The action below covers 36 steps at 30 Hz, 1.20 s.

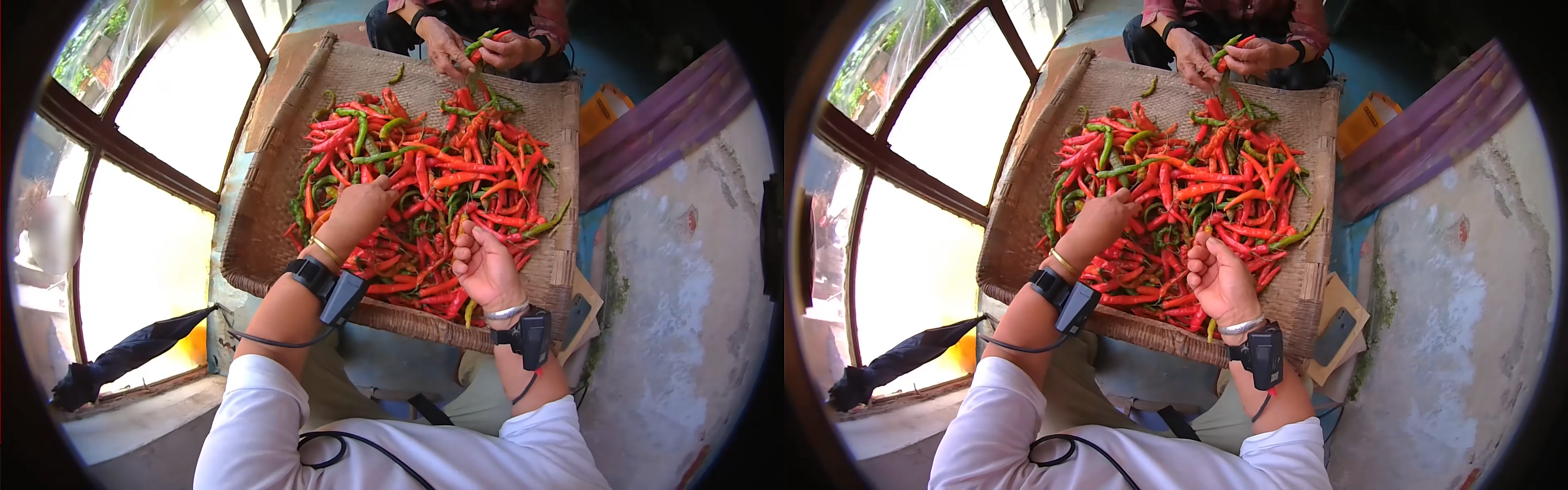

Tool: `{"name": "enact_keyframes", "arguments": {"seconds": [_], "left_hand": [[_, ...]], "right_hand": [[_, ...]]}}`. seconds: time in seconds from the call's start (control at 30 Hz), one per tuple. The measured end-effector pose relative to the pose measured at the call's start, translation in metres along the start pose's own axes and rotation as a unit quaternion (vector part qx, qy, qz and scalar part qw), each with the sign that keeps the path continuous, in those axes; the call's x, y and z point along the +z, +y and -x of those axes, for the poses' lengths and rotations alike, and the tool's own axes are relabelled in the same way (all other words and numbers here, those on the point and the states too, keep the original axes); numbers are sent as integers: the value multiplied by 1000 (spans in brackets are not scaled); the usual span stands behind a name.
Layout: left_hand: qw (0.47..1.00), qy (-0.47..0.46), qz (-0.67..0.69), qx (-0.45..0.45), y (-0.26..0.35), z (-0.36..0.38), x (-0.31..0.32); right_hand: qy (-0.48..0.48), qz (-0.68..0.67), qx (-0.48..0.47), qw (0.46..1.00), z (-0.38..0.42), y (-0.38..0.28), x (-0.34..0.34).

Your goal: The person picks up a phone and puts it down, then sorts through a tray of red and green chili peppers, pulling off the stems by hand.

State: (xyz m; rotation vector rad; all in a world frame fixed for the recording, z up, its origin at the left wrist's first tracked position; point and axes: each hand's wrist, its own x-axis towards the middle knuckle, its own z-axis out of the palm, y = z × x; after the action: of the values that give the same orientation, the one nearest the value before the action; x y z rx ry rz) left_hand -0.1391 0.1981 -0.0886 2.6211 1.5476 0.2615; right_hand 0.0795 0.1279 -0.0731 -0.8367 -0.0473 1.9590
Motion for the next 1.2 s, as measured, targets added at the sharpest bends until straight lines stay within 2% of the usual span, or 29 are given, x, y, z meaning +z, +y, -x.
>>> {"name": "enact_keyframes", "arguments": {"seconds": [0.2, 0.27, 0.3, 0.37, 0.4, 0.47, 0.5, 0.6, 0.77, 0.87, 0.93, 1.0, 1.07, 1.1, 1.13, 1.2], "left_hand": [[999, -25, -24, 31, 0, 4, -11], [995, 51, 90, -1, 9, 3, -19], [995, 50, 89, 1, 14, 3, -23], [961, 83, 263, 1, 28, 4, -28], [961, 83, 263, 1, 34, 5, -30], [925, 8, 381, 5, 45, 6, -31], [913, 1, 408, 21, 50, 7, -30], [901, -38, 428, 51, 56, 7, -30], [915, -63, 396, 49, 55, 7, -32], [940, -83, 321, 84, 44, 8, -31], [959, -120, 251, 53, 33, 10, -30], [971, -110, 205, 50, 22, 12, -20], [989, -106, 106, 0, 18, 13, -20], [989, -107, 106, 0, 17, 12, -21], [989, -88, 111, -32, 16, 10, -23], [989, -69, 117, -64, 13, 7, -25]], "right_hand": [[-8, 6, -11, 1000, 3, 0, 2], [-3, 31, -20, 999, 5, 0, 3], [4, 59, -26, 998, 5, 1, 3], [-1, 92, -33, 995, 6, 3, 6], [-6, 127, -39, 991, 6, 5, 8], [-13, 152, -42, 987, 6, 8, 11], [-19, 172, -53, 983, 7, 9, 14], [-13, 217, -71, 974, 6, 11, 15], [28, 232, -89, 968, 4, 8, 10], [49, 234, -112, 965, 6, 0, 8], [78, 182, -142, 970, 11, -9, 8], [72, 178, -143, 971, 14, -21, 8], [31, 143, -147, 978, 15, -31, 9], [-63, 106, -171, 978, 13, -37, 10], [-63, 105, -171, 978, 10, -38, 13], [-121, -9, -232, 965, 10, -40, 25]]}}
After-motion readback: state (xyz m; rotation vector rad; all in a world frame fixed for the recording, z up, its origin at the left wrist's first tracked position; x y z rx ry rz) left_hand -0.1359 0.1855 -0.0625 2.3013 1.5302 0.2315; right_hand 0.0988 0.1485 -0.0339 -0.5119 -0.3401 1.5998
